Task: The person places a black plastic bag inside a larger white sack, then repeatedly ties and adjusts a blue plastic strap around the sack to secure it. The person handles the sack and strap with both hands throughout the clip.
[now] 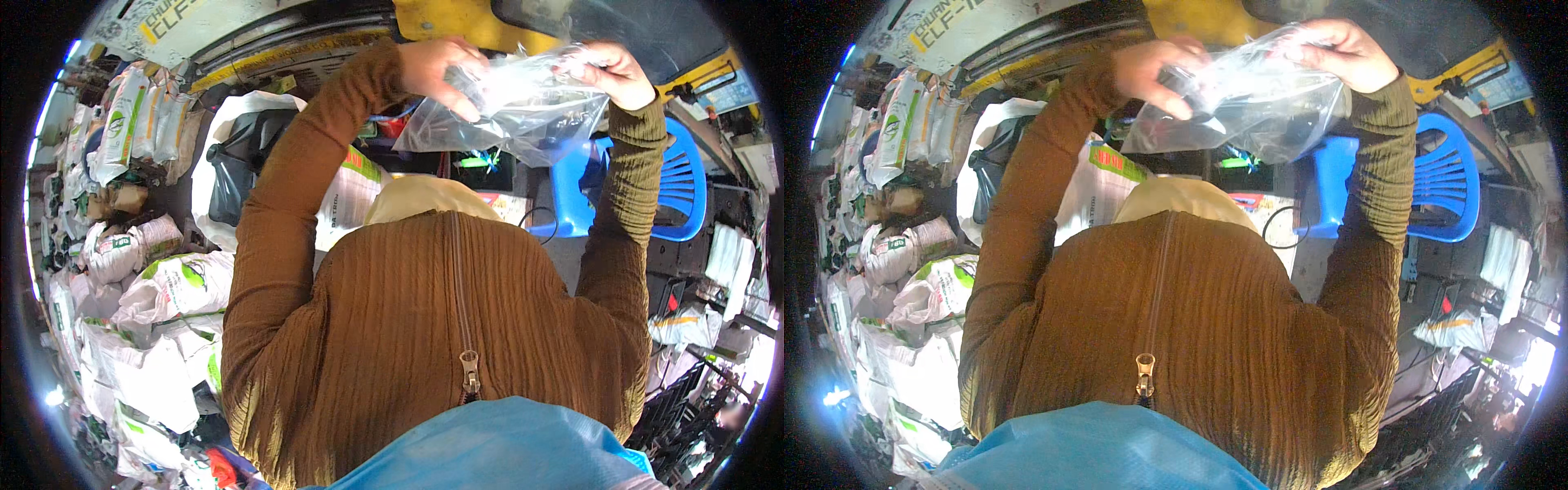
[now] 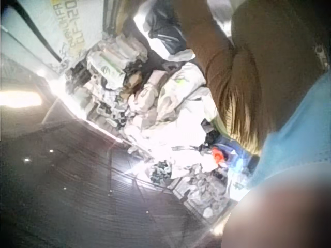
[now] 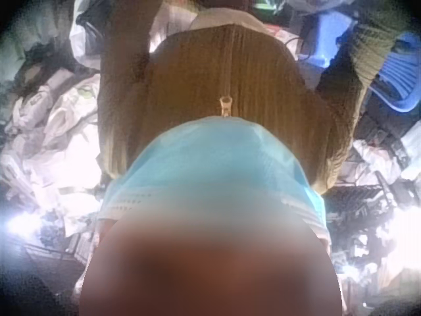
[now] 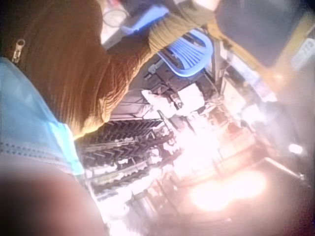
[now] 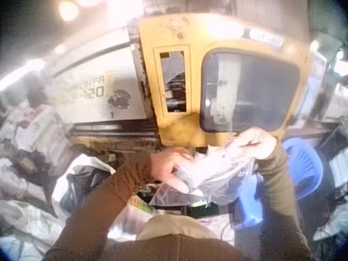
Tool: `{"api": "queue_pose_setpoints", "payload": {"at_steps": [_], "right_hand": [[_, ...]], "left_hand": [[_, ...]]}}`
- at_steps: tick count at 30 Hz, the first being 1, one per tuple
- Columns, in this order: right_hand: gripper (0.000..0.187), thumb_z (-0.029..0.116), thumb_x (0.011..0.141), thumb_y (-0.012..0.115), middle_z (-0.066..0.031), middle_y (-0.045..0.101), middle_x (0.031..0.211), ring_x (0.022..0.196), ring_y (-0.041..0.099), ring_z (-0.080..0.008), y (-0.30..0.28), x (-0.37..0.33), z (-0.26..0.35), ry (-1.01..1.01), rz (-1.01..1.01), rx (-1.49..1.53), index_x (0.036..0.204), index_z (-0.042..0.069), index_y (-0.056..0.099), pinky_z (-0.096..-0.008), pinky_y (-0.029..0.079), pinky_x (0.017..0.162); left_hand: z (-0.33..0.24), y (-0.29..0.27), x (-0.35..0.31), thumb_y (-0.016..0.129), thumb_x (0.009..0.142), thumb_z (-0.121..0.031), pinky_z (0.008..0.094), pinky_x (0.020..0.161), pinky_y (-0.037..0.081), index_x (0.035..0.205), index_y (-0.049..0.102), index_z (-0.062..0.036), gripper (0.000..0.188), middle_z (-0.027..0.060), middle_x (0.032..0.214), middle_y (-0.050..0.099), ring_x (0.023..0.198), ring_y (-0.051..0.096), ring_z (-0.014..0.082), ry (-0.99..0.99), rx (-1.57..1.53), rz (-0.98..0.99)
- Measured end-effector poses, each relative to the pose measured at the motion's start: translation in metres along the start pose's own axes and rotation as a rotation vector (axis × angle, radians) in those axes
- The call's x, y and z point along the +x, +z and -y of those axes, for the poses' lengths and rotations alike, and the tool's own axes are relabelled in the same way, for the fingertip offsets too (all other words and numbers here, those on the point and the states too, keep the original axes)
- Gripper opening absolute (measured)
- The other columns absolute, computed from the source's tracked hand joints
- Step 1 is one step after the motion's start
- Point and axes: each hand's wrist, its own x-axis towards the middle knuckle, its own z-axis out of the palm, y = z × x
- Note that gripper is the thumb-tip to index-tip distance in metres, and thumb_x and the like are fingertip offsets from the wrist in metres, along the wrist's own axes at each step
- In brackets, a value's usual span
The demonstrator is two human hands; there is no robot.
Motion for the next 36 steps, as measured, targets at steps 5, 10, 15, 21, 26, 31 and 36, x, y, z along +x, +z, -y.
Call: {"api": "queue_pose_setpoints", "payload": {"at_steps": [5, 10, 15, 21, 26, 31, 36], "right_hand": [[0.024, 0.013, 0.089, 0.052, -0.0012, 0.06, 0.09, 0.082, 0.053, -0.0075, -0.005, 0.004, -0.012, 0.179, -0.214, -0.291, 0.109, 0.001, 0.057, -0.0228, 0.044, 0.075], [0.026, 0.01, 0.087, 0.053, -0.0069, 0.06, 0.105, 0.094, 0.055, -0.0129, 0.0, 0.04, -0.013, 0.057, -0.025, -0.129, 0.111, -0.001, 0.055, -0.0261, 0.044, 0.083], [0.04, 0.02, 0.082, 0.062, -0.0103, 0.06, 0.107, 0.099, 0.056, -0.0195, 0.03, 0.111, 0.001, 0.045, 0.215, -0.745, 0.115, 0.001, 0.052, -0.0313, 0.043, 0.085], [0.039, 0.019, 0.08, 0.065, -0.0092, 0.061, 0.101, 0.093, 0.058, -0.0188, 0.106, 0.18, -0.023, -0.1, 0.236, -0.265, 0.112, 0.0, 0.053, -0.0296, 0.043, 0.084], [0.019, 0.016, 0.083, 0.06, -0.0049, 0.063, 0.087, 0.084, 0.057, -0.012, 0.106, 0.219, -0.047, -0.05, 0.412, 0.532, 0.096, 0.002, 0.06, -0.0262, 0.045, 0.079], [0.035, 0.022, 0.081, 0.06, -0.0021, 0.052, 0.064, 0.051, 0.047, -0.0129, 0.137, 0.272, -0.087, -0.098, 0.736, 0.964, 0.112, 0.008, 0.049, -0.0233, 0.038, 0.045], [0.065, 0.024, 0.079, 0.06, -0.0037, 0.049, 0.066, 0.047, 0.043, -0.0124, 0.178, 0.33, -0.102, -0.224, 0.757, 1.131, 0.135, 0.017, 0.027, -0.0242, 0.036, 0.039]], "left_hand": [[-0.069, -0.025, -0.06, 0.069, 0.062, -0.024, 0.0486, 0.097, 0.024, 0.079, 0.057, -0.0082, 0.026, 0.006, 0.111, 0.056, 0.114, 0.045, 0.0224, 0.221, 0.772, -0.401], [-0.099, -0.002, -0.098, 0.064, 0.063, -0.016, 0.0514, 0.1, 0.025, 0.075, 0.055, -0.0111, 0.016, 0.0045, 0.096, 0.061, 0.105, 0.052, 0.0204, -0.006, 0.999, -0.233], [-0.087, 0.001, -0.133, 0.065, 0.072, -0.021, 0.0357, 0.079, 0.043, 0.079, 0.057, -0.0058, 0.019, 0.0048, 0.077, 0.062, 0.074, 0.059, 0.0201, -0.598, 0.637, -0.34], [-0.08, -0.005, -0.18, 0.068, 0.077, -0.018, 0.0235, 0.065, 0.042, 0.087, 0.064, -0.0039, 0.018, 0.0014, 0.076, 0.063, 0.073, 0.055, 0.0069, -0.554, 0.05, -0.691], [-0.07, 0.001, -0.258, 0.068, 0.076, -0.015, 0.0249, 0.075, 0.045, 0.089, 0.066, -0.0032, 0.018, 0.003, 0.084, 0.064, 0.079, 0.057, 0.0103, -0.588, -0.215, -0.447], [-0.035, 0.022, -0.311, 0.058, 0.077, -0.045, 0.0432, 0.087, 0.039, 0.116, 0.048, -0.0064, 0.055, 0.0146, 0.117, 0.048, 0.105, 0.048, 0.0268, 0.132, -0.297, -1.056], [-0.009, 0.077, -0.28, 0.029, 0.063, -0.085, 0.0545, 0.1, 0.022, 0.131, 0.033, 0.001, 0.11, 0.0245, 0.132, 0.037, 0.119, 0.038, 0.0391, -0.159, -1.514, -1.633]]}}
